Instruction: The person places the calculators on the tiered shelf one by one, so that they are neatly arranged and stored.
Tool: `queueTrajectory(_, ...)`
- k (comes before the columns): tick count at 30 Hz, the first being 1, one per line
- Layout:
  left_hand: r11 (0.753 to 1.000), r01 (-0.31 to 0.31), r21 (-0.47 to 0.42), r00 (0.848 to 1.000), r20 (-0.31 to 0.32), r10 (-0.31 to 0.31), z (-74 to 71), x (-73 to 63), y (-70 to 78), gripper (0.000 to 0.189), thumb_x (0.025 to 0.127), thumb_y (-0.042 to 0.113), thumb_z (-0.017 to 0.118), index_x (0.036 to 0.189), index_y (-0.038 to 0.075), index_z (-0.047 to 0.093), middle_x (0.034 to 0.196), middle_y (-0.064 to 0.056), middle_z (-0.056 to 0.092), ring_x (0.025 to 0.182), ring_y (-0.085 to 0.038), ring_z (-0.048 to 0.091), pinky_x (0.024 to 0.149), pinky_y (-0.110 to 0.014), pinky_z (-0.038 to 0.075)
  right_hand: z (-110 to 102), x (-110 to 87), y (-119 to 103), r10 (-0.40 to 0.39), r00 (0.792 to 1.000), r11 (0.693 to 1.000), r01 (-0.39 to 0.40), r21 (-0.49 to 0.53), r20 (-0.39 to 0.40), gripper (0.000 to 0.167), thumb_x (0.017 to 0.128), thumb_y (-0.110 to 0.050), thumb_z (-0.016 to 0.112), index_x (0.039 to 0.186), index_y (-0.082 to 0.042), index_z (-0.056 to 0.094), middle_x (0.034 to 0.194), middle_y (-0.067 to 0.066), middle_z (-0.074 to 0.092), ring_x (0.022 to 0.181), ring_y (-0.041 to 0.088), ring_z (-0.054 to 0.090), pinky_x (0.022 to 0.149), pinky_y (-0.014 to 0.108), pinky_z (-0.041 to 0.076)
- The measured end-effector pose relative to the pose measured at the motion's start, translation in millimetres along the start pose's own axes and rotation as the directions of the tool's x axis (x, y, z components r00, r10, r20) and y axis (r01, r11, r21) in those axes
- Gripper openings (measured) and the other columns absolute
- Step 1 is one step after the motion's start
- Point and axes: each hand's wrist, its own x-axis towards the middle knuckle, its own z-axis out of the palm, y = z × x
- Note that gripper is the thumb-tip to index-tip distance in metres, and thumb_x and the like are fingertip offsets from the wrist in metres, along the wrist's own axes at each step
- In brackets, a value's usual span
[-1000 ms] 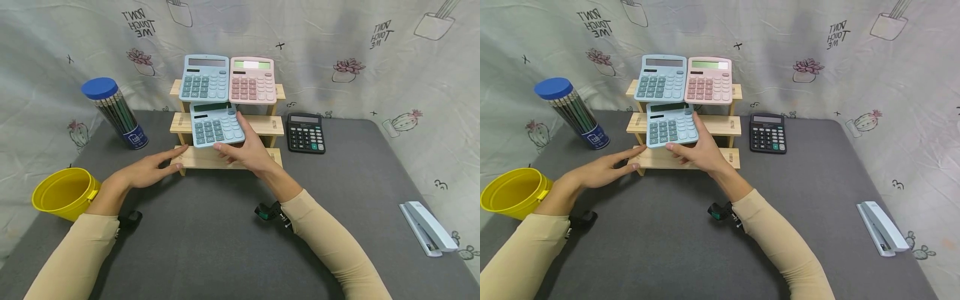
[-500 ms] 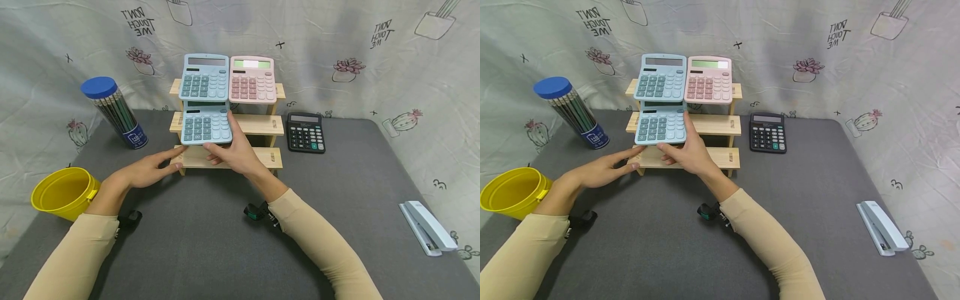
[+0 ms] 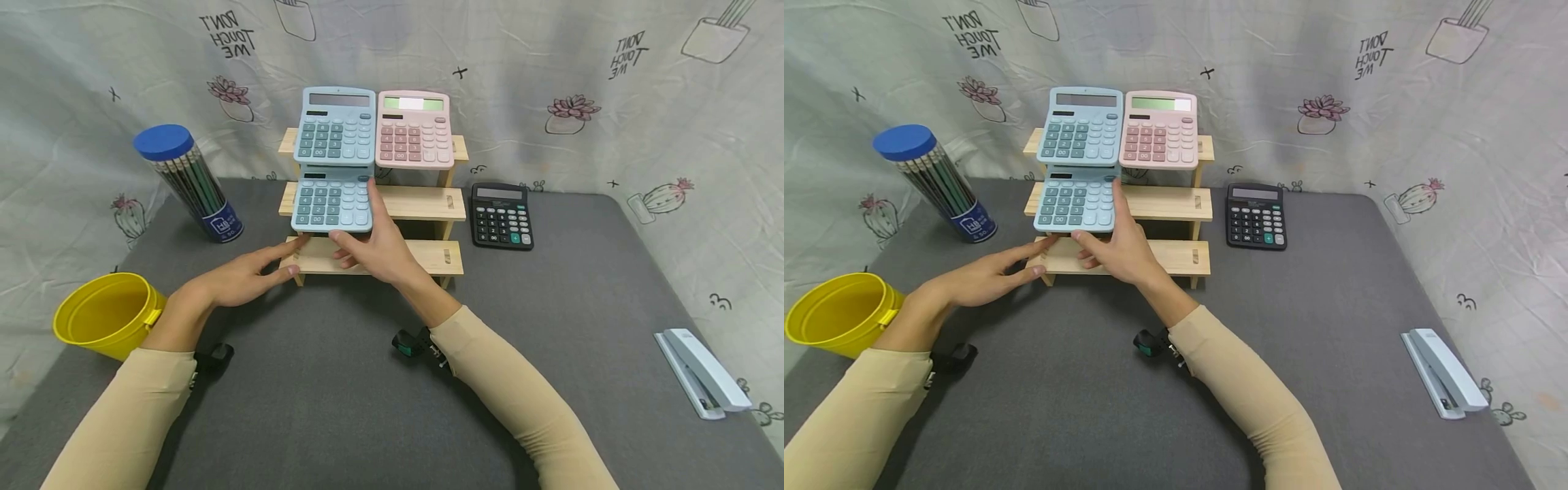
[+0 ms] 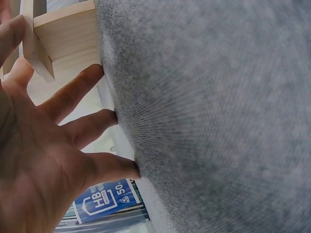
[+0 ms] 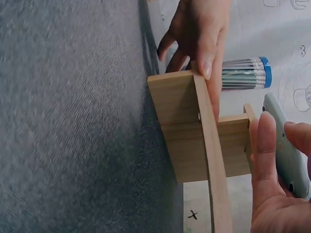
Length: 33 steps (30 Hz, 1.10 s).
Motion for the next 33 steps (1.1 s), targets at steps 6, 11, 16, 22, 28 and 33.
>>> queueTrajectory(6,1.0,0.009,-0.007,1.0,-0.003,-0.009,0.1,1.6,1.7,0.062,0.109,0.054,0.039,0.165,0.039,0.015,0.173,-0.004,0.013,0.155,-0.043,0.017,0.117,-0.071,0.018,1,2.7,2,0.005,0.999,0.999,-0.006,-0.037,-0.039,0.109,0.095,-0.013,0.075,0.166,-0.029,-0.006,0.132,0.013,0.065,0.071,0.039,0.074,0.059,0.046,0.061)
queueTrajectory(11,1.0,0.016,-0.001,1.0,0.007,-0.016,-0.5,2.5,4.2,0.063,0.109,0.055,0.039,0.165,0.04,0.015,0.173,-0.004,0.013,0.155,-0.043,0.017,0.117,-0.071,0.018,3,6.4,4,-0.021,0.997,0.999,0.018,-0.05,-0.072,0.106,0.094,-0.013,0.076,0.166,-0.03,0.0,0.125,0.013,0.067,0.066,0.036,0.074,0.056,0.046,0.061)
queueTrajectory(16,1.0,0.028,0.004,0.999,0.017,-0.028,-1.0,2.4,4.9,0.063,0.109,0.056,0.038,0.164,0.04,0.014,0.173,-0.005,0.012,0.155,-0.044,0.017,0.117,-0.072,0.017,3,7.5,5,-0.02,0.997,0.999,0.016,-0.043,-0.074,0.106,0.093,-0.014,0.077,0.165,-0.033,0.001,0.124,0.013,0.067,0.065,0.036,0.074,0.056,0.046,0.061)
queueTrajectory(22,1.0,0.027,0.01,0.999,0.019,-0.027,-1.3,3.5,4.0,0.063,0.108,0.056,0.038,0.164,0.04,0.014,0.173,-0.003,0.012,0.155,-0.044,0.017,0.117,-0.072,0.018,-2,7.1,5,-0.001,0.999,1.0,-0.001,-0.028,-0.053,0.106,0.095,-0.014,0.076,0.166,-0.031,-0.001,0.124,0.013,0.07,0.067,0.038,0.074,0.057,0.047,0.061)
queueTrajectory(28,1.0,0.019,0.006,1.0,0.008,-0.019,-1.0,4.1,3.7,0.063,0.109,0.055,0.039,0.165,0.04,0.015,0.173,-0.003,0.013,0.155,-0.043,0.018,0.117,-0.071,0.018,-5,6.7,5,0.036,0.999,0.999,-0.036,0.001,-0.03,0.103,0.097,-0.015,0.073,0.165,-0.035,-0.002,0.116,0.016,0.073,0.068,0.038,0.074,0.059,0.046,0.061)
queueTrajectory(33,1.0,0.02,0.002,1.0,-0.002,-0.02,0.3,2.9,2.9,0.063,0.109,0.055,0.039,0.165,0.04,0.016,0.173,-0.004,0.013,0.155,-0.043,0.018,0.117,-0.071,0.018,-7,6.1,5,0.055,0.998,0.996,-0.054,0.064,-0.014,0.092,0.102,-0.019,0.066,0.165,-0.037,0.0,0.111,0.028,0.072,0.072,0.041,0.075,0.062,0.048,0.062)
